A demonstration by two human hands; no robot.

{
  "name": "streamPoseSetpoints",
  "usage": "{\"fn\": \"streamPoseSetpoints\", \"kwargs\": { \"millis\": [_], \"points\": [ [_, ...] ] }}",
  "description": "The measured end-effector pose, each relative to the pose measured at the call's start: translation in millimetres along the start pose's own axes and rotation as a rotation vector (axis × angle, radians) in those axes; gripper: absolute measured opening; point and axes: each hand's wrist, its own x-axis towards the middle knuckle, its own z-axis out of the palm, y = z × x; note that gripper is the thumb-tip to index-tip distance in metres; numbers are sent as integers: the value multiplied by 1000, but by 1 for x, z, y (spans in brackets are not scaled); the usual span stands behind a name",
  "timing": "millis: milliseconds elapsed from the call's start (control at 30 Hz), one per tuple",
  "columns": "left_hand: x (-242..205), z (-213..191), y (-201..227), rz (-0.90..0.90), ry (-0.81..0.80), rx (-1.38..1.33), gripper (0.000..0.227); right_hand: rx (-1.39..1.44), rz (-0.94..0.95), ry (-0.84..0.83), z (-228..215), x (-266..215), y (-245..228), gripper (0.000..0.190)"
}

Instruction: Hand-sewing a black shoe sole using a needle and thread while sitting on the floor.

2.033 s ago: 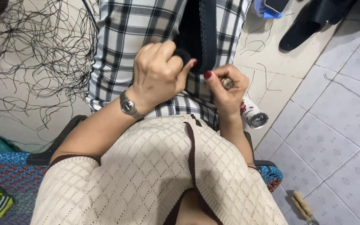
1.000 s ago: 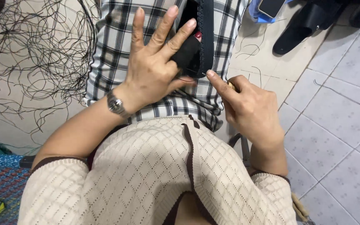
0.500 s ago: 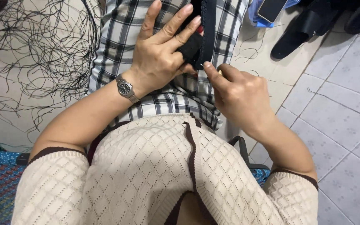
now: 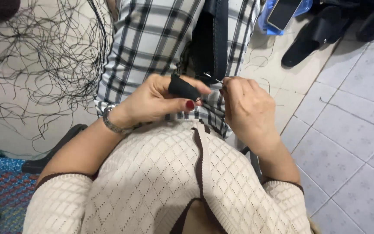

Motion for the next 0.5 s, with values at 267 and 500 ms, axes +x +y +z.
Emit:
{"fn": "streamPoseSetpoints", "kwargs": {
  "millis": [267,500],
  "points": [
    [5,10,-19,-224,479,155,18,270,-81,5,30,-8,18,24],
    [11,10,-34,-113,278,269,21,-71,28,-90,-18,-18,11,31]
  ]
}}
